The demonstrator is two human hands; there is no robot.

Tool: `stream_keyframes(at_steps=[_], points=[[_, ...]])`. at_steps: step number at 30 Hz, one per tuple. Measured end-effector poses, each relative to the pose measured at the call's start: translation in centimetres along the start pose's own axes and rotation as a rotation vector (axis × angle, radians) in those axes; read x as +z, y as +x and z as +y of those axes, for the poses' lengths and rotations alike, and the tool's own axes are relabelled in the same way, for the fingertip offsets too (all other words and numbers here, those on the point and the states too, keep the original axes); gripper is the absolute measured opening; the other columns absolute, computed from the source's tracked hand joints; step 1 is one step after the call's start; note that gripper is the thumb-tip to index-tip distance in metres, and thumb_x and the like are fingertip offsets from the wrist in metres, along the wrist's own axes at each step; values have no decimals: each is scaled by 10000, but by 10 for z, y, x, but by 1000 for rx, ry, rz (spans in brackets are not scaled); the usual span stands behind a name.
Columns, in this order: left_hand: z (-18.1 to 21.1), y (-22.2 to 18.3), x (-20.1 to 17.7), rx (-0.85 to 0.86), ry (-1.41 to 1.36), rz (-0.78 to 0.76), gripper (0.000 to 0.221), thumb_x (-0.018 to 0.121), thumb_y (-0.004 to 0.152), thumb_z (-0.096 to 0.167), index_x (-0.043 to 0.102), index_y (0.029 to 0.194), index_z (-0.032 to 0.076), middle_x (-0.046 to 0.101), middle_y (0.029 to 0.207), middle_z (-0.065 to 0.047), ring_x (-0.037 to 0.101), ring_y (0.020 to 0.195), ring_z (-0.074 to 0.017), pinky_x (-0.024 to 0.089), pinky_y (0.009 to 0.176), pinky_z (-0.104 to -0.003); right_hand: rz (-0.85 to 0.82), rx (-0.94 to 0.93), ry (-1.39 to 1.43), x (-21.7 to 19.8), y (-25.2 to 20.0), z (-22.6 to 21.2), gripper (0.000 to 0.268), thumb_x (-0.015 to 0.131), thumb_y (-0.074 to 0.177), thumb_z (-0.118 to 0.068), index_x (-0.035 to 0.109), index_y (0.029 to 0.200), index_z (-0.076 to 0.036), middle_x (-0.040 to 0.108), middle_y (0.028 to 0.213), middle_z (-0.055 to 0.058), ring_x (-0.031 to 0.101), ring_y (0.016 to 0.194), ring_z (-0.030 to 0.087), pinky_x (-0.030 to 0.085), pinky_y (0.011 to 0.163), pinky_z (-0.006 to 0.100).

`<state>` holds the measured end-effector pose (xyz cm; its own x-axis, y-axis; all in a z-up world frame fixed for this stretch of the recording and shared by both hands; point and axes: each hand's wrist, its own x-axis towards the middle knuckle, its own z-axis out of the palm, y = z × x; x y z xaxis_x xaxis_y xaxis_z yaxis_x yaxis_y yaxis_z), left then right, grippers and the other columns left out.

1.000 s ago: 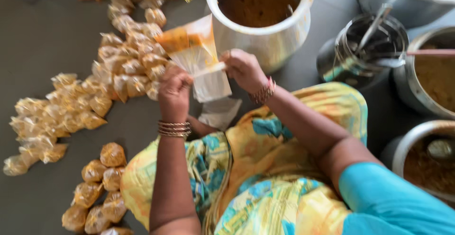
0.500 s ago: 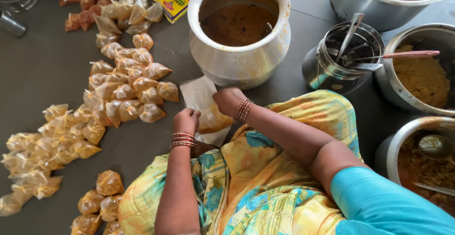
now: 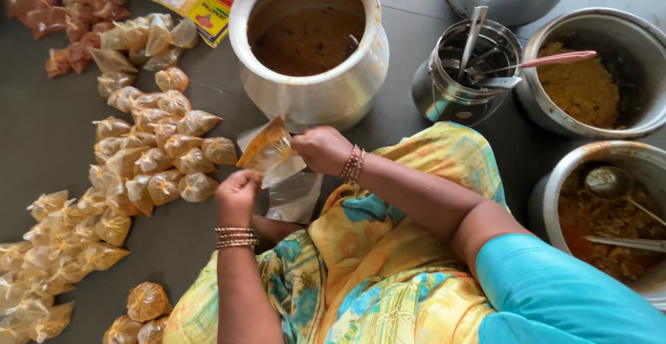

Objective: The person scoops a brown paste from a large metal pot into small plastic bags using a ladle, then ties each bag and places it on the floor. The process is repeated continuously.

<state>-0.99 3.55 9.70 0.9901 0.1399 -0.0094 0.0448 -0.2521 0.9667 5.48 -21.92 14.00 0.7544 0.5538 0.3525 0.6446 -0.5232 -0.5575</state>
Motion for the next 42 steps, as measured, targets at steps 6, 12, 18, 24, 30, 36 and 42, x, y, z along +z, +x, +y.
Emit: stream_keyframes(at_steps=[6, 12, 18, 24, 30, 36, 42], points=[[-22, 10, 2, -33, 21, 35, 113, 745, 923, 100, 739, 884, -6, 704, 798, -17, 637, 684, -87, 518, 647, -247, 34, -5, -1, 16, -8, 2, 143, 687, 759, -52, 656, 887, -108, 691, 845, 103, 692, 808, 348, 547, 686, 458], [-18, 2, 27, -186, -190, 168, 116, 703, 932, 166, 717, 991, 67, 674, 698, -20, 593, 556, -99, 465, 512, -262, -6, -89, -27, 20, -9, 9, 271, 775, 665, -155, 688, 914, -91, 699, 843, 140, 683, 777, 377, 556, 662, 461], [-27, 3, 40, -75, -510, 167, 95, 650, 987, 83, 611, 935, 14, 744, 925, -127, 738, 714, -150, 598, 539, -281, 27, -68, -57, 13, -11, 8, 79, 675, 883, -70, 690, 960, -76, 692, 879, 139, 682, 832, 371, 559, 717, 460], [-30, -1, 44, -139, -328, 107, 172, 697, 964, 82, 576, 862, 15, 708, 740, -97, 715, 599, -145, 579, 468, -287, -101, -12, -52, 16, -12, 17, 104, 705, 933, -171, 692, 909, -71, 698, 858, 131, 694, 856, 367, 550, 734, 475], [-26, 3, 41, -361, 63, -28, 204, 741, 937, 114, 616, 803, 27, 694, 675, -69, 702, 560, -127, 555, 461, -302, -382, 260, -110, 43, -13, 38, 108, 703, 902, -198, 768, 953, -129, 720, 874, 149, 689, 821, 364, 545, 738, 476], [71, -21, 19, 546, -234, 246, 118, 683, 1010, -12, 587, 946, 10, 656, 1022, -96, 699, 828, -131, 639, 764, -289, 278, -145, 551, -2, -4, 4, 112, 721, 941, 91, 673, 1017, 24, 695, 920, 120, 695, 807, 217, 584, 718, 307], [118, -41, -11, 680, -220, 58, 116, 703, 1006, -52, 614, 981, 18, 662, 1075, -91, 645, 948, -160, 556, 858, -314, 248, -312, 675, -48, -1, -32, 126, 735, 958, 81, 650, 1035, 31, 682, 939, 125, 691, 858, 246, 578, 732, 332]])
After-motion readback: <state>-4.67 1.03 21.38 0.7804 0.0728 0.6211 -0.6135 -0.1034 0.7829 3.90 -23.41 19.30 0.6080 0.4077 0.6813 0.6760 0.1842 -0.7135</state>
